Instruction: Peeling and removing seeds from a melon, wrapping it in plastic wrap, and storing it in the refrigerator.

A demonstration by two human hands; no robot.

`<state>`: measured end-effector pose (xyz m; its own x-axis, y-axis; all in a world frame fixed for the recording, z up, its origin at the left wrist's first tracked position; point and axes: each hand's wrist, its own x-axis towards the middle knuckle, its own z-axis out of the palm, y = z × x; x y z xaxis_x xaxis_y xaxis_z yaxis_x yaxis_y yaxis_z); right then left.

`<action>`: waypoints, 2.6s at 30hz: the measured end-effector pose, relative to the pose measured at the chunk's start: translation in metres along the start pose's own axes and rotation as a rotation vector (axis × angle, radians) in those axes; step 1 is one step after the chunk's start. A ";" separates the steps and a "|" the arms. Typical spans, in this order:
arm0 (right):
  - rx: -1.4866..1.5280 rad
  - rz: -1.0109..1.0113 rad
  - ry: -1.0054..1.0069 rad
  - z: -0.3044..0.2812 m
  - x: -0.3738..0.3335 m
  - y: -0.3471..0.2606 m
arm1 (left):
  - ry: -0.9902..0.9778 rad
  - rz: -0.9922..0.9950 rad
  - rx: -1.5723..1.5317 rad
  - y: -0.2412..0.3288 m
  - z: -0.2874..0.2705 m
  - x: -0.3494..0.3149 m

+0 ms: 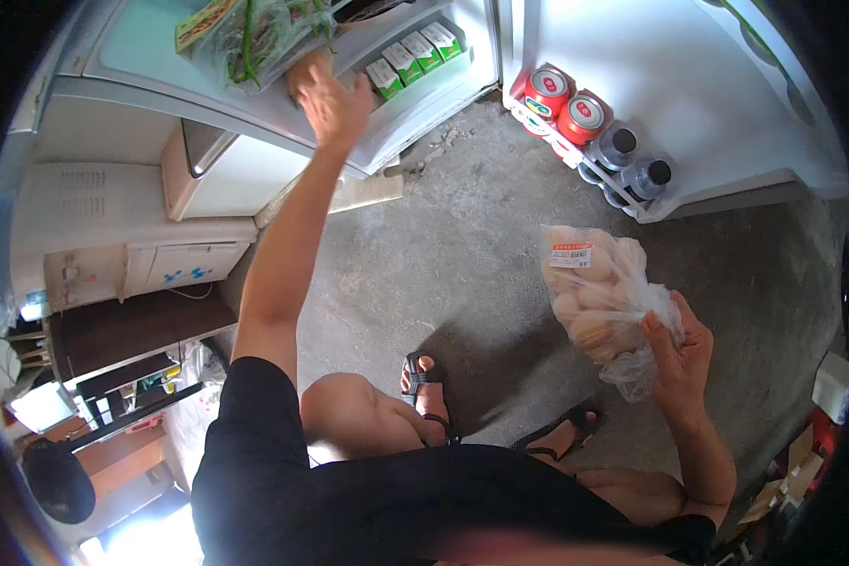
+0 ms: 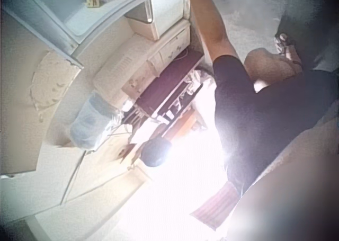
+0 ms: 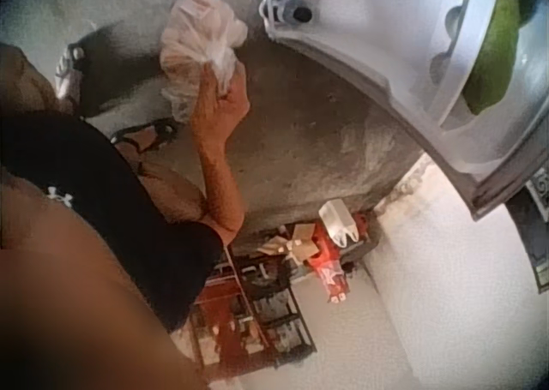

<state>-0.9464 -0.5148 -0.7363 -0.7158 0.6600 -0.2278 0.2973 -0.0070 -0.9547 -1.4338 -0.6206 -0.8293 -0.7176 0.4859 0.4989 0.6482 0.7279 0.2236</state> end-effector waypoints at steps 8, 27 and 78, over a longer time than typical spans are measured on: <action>-0.036 -0.136 -0.052 -0.008 -0.002 -0.005 | -0.465 -0.205 0.185 -0.058 0.046 0.100; -0.069 -0.191 -0.151 0.001 -0.009 -0.004 | -0.222 -0.199 -0.285 -0.040 0.025 0.026; 0.370 -0.218 0.029 0.194 0.124 -0.061 | -0.964 -0.975 -2.391 0.054 -0.075 -0.178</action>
<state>-1.1757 -0.5789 -0.7438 -0.7173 0.6967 -0.0130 -0.1088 -0.1304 -0.9855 -1.2521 -0.7034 -0.8432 -0.2669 0.9325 -0.2434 -0.9405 -0.1968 0.2771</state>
